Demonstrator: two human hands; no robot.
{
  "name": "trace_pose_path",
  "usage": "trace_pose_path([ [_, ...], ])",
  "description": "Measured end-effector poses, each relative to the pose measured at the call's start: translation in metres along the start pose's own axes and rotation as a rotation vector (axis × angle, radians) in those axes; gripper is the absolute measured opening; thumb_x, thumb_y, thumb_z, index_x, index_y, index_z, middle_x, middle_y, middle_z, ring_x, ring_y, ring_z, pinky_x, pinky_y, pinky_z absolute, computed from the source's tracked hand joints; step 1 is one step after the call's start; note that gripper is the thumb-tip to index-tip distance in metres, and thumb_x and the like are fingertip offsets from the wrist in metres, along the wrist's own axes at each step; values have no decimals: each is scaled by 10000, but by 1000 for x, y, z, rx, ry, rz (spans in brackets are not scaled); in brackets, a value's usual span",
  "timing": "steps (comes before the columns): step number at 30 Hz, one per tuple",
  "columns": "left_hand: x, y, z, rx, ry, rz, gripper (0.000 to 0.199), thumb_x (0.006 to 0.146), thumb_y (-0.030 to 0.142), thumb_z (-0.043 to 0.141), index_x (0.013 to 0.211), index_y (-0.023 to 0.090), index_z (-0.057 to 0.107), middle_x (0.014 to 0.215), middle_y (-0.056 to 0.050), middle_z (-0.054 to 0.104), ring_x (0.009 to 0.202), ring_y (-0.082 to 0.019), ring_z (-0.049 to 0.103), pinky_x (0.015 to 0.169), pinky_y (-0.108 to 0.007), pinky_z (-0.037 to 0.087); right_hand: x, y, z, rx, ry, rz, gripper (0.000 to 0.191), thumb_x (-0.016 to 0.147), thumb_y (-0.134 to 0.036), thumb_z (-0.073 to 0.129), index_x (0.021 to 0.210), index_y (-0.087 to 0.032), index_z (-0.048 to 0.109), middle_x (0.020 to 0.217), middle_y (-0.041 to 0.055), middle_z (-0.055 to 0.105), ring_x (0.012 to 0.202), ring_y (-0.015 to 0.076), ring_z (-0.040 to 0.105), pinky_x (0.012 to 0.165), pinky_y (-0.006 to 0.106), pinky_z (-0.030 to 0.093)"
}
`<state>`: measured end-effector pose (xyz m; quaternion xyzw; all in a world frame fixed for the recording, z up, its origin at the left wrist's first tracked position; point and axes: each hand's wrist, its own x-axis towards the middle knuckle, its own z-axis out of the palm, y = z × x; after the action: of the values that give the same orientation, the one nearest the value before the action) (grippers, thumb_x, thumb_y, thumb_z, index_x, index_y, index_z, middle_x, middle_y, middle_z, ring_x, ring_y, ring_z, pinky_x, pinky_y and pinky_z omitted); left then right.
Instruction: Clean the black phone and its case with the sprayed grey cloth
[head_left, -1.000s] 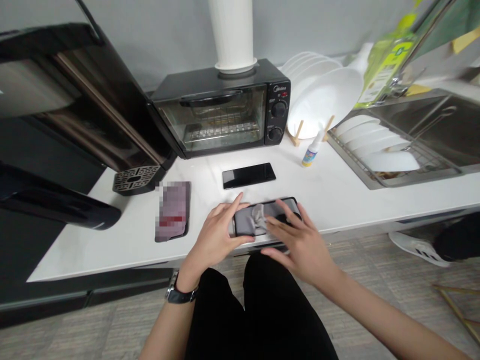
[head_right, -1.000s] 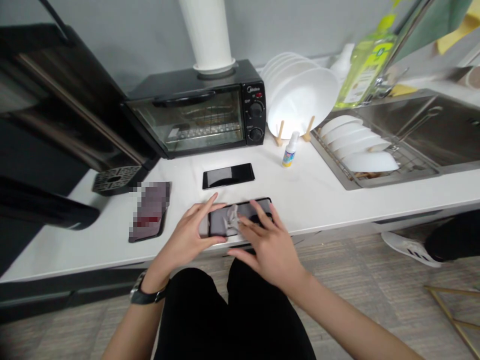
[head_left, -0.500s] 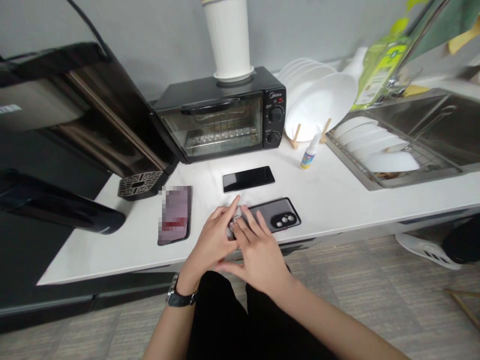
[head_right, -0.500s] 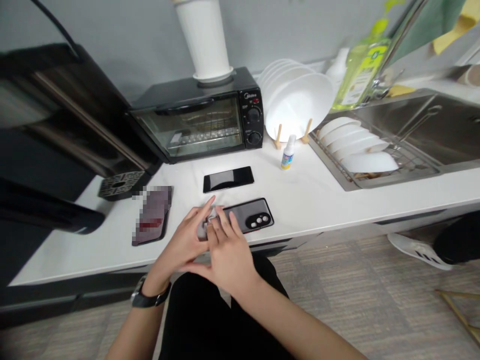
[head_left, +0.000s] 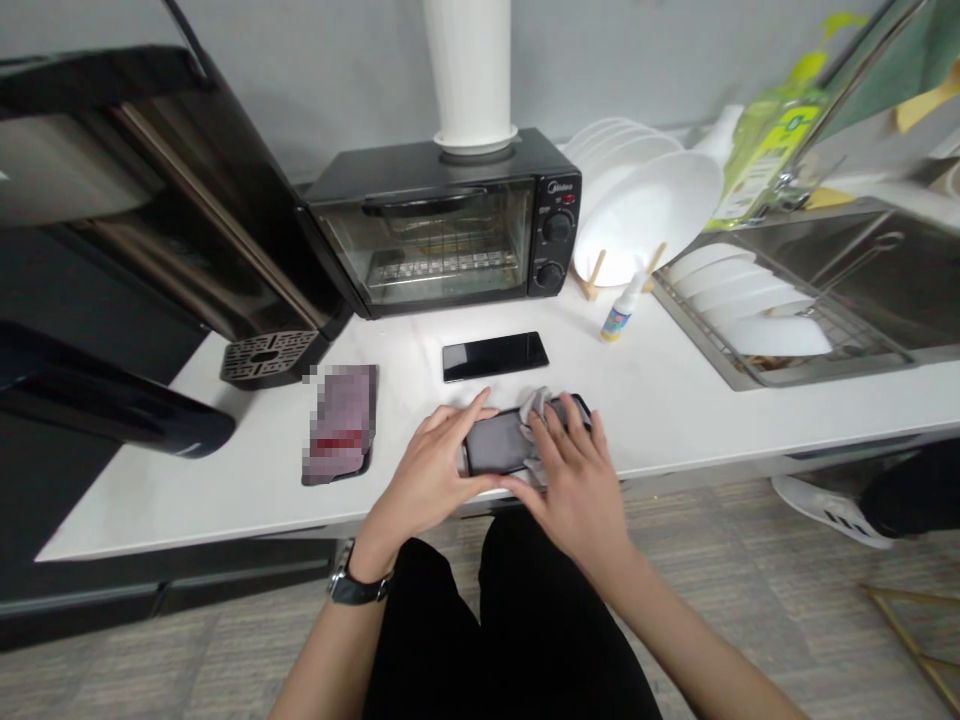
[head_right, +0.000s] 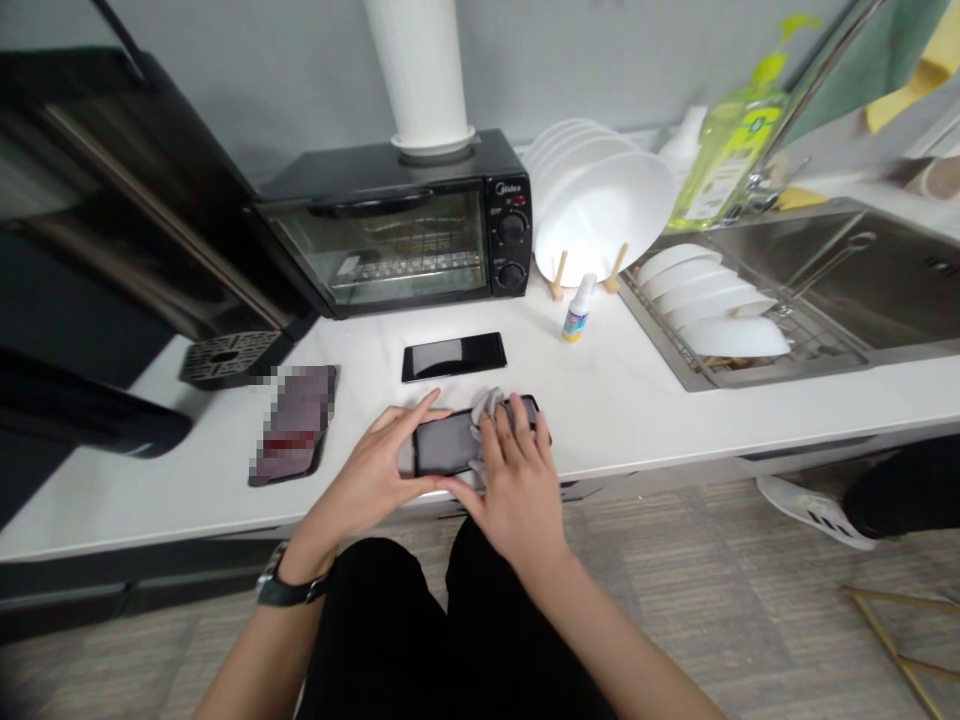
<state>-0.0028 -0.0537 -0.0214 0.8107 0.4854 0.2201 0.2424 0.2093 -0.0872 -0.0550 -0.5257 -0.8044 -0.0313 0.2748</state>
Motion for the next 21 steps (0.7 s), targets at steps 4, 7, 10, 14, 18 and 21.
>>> trace_pose_path([
  [4,-4,-8,2,63,22,-6,952,881,242,709,1699,270,221,1427,-101,666,1191,-305,566,1073,-471,481,18,-57,18,185,-64,-103,780,1020,-660,512,1415,5,609,1528,256,572,1569,391,358,1284,608,301],
  [7,-10,-7,1,72,62,-15,960,880,285,749,1693,288,239,1452,-90,640,1242,-308,543,1100,-468,465,14,-42,6,219,-126,-203,697,1020,-645,539,1413,-77,632,1523,166,609,1569,368,363,1300,622,261],
  [10,-12,-1,-1,46,61,-9,1031,860,401,830,1690,324,223,1507,-71,609,1316,-315,513,1148,-481,427,-2,12,-18,113,-146,-226,629,1038,-640,509,1407,-149,647,1516,102,627,1575,379,347,1300,678,187],
  [14,-8,4,1,16,48,-17,1068,850,408,856,1689,361,197,1528,-43,612,1306,-302,524,1151,-476,422,-12,70,-38,-84,-81,-125,577,1083,-570,444,1450,-158,615,1500,115,639,1600,405,275,1276,736,147],
  [18,-2,3,4,0,42,7,1046,862,405,842,1689,357,203,1531,-36,611,1309,-289,522,1157,-461,429,1,40,-18,-78,-37,-15,768,1046,-678,423,1458,-51,589,1524,222,590,1585,434,300,1274,705,205],
  [21,-2,-3,4,3,41,12,959,910,333,766,1693,316,212,1502,-55,630,1283,-280,537,1138,-443,454,13,-21,8,42,4,26,848,1016,-728,433,1428,-7,605,1521,279,568,1571,439,333,1280,693,215],
])
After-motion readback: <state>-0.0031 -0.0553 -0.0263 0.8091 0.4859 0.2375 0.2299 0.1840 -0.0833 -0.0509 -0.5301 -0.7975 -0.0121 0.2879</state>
